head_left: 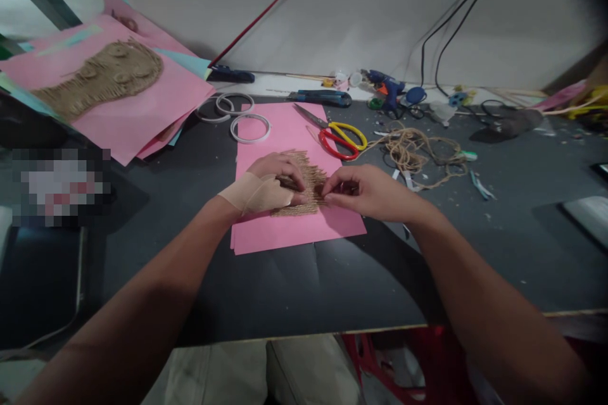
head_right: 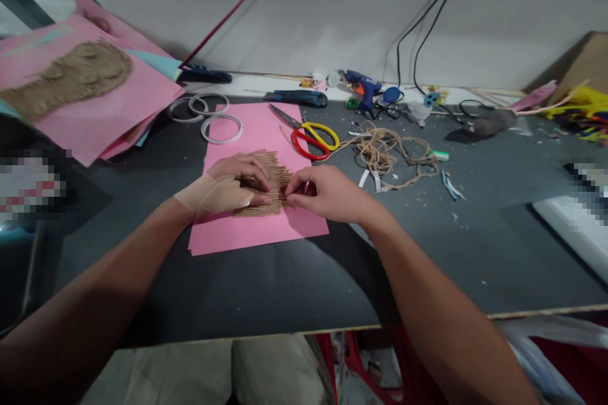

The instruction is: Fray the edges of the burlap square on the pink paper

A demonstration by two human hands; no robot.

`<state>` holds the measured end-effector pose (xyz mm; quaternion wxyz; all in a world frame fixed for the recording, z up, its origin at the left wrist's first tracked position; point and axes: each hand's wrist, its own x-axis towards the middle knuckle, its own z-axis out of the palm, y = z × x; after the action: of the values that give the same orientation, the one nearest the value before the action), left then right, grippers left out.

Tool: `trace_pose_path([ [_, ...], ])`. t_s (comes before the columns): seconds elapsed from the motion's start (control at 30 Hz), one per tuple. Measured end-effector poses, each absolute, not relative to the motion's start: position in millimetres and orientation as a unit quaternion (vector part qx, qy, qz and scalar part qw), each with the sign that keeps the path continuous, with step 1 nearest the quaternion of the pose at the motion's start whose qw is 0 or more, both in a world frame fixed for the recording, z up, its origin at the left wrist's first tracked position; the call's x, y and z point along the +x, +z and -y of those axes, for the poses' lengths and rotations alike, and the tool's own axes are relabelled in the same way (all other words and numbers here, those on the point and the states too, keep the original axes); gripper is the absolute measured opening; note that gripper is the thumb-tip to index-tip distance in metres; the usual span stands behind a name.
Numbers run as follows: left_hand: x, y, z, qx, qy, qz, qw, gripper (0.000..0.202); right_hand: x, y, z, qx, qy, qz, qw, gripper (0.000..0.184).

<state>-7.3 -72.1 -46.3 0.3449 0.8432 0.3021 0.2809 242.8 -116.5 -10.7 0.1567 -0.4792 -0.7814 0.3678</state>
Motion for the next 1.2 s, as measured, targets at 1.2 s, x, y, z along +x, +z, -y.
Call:
trace_pose_path([
  [1.2, -7, -48, 70, 0.846, 0.269, -0.33, 0.322, 0.019, 233, -26, 112, -0.582, 0.27, 0.743, 0.192, 0.019],
])
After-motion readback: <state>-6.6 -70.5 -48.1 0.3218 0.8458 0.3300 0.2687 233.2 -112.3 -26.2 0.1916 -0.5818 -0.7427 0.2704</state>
